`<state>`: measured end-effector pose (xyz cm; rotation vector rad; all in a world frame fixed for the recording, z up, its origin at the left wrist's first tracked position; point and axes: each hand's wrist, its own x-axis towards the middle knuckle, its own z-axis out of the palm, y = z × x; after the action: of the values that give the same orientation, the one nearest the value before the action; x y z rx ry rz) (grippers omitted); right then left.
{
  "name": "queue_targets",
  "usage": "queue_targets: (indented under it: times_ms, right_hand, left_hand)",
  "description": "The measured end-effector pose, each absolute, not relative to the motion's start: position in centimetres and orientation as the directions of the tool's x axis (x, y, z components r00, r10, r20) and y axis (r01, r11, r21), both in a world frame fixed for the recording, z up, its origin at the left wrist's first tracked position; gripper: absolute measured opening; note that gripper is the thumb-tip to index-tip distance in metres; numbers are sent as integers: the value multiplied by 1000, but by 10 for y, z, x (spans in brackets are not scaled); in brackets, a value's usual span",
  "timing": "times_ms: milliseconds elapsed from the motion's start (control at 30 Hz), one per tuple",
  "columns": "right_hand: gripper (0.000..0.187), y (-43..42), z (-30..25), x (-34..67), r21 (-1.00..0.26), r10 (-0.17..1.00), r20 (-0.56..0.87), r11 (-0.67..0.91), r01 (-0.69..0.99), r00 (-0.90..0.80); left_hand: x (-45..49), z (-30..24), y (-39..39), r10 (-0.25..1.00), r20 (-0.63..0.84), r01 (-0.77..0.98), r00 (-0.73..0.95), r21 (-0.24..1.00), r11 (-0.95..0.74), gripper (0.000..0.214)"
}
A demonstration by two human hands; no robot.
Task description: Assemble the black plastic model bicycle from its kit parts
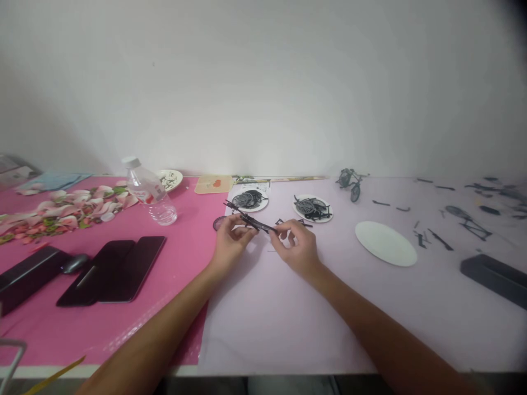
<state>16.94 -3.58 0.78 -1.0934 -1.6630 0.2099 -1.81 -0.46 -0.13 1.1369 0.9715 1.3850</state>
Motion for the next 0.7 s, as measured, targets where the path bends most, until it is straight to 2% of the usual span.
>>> queue_targets:
  times_ms: [167,300,500,700]
  right_hand:
    - [9,-32,8,173,-568,712,702,584,581,-29]
    - [13,-29,9,172,-522,698,713,595,611,-70]
    - [10,-26,3,172,-543,728,682,564,622,-65]
    - [10,-24,-2,173,-575,757,652,533,621,-46]
  left_hand:
    - [-14,4,-9,991,125,-248,-39,960,-131,61]
    - [-12,5,-13,995,100,-231,-8,968,-99,58]
    - [-10,2,-18,998,62,-224,33,973,-53,55]
    - [-8,0,-17,995,92,-231,25,969,-84,53]
